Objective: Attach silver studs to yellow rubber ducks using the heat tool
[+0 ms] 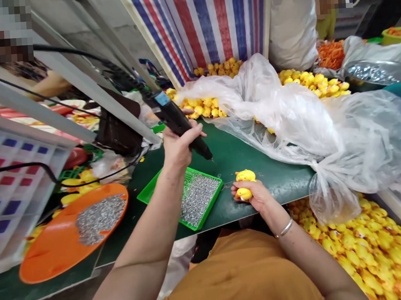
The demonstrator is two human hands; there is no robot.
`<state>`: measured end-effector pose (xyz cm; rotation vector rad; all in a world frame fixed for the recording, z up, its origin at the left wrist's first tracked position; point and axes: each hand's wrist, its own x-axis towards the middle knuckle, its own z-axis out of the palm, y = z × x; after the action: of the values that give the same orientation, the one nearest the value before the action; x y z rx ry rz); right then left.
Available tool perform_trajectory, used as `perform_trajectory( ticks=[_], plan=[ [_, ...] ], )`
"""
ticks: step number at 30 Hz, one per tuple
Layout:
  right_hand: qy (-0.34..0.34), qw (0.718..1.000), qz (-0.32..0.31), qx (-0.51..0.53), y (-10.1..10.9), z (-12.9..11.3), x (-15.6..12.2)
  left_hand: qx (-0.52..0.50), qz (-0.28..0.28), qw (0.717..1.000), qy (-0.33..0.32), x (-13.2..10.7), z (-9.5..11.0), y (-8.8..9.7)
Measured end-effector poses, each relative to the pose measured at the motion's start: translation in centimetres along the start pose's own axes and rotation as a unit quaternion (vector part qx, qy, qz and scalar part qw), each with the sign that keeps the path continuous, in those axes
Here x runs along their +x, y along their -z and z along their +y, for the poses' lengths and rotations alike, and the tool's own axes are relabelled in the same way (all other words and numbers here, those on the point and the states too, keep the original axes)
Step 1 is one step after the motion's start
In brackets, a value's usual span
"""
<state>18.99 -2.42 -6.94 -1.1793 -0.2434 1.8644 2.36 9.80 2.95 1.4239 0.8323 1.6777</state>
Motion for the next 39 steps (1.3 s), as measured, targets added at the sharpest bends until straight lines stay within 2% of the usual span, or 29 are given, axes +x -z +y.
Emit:
perform_trajectory(
  ticks=[6, 11, 21, 27, 34, 36, 39],
  plan=[
    [-0.008, 0.999, 0.039, -0.026, -0.4, -0.2, 0.1, -0.120, 0.024, 0.992, 0.017, -4.1, 3.4, -4.5],
    [-0.016, 0.998, 0.050, -0.024, -0.7, -0.3, -0.3, -0.175, 0.039, 0.983, 0.031, -6.7, 3.7, -6.6],
    [-0.018, 0.999, 0.021, -0.024, -0.5, -0.3, 0.1, -0.136, 0.003, 0.990, 0.033, -7.5, 2.2, -7.7],
    [-0.003, 0.999, -0.048, -0.022, -0.6, -0.5, 0.1, -0.083, 0.026, 0.995, 0.056, -7.4, 2.8, -8.3],
    [0.006, 0.994, -0.103, -0.027, -1.0, -0.4, 0.2, -0.076, 0.057, 0.994, 0.057, -7.7, 3.5, -8.1],
    [0.007, 0.993, -0.113, -0.038, -1.1, -0.3, 0.3, -0.078, 0.054, 0.994, 0.056, -7.8, 3.6, -7.9],
    [0.004, 0.991, -0.123, -0.050, -1.2, 0.0, 0.3, -0.072, 0.021, 0.995, 0.060, -8.0, 3.6, -7.6]
  ],
)
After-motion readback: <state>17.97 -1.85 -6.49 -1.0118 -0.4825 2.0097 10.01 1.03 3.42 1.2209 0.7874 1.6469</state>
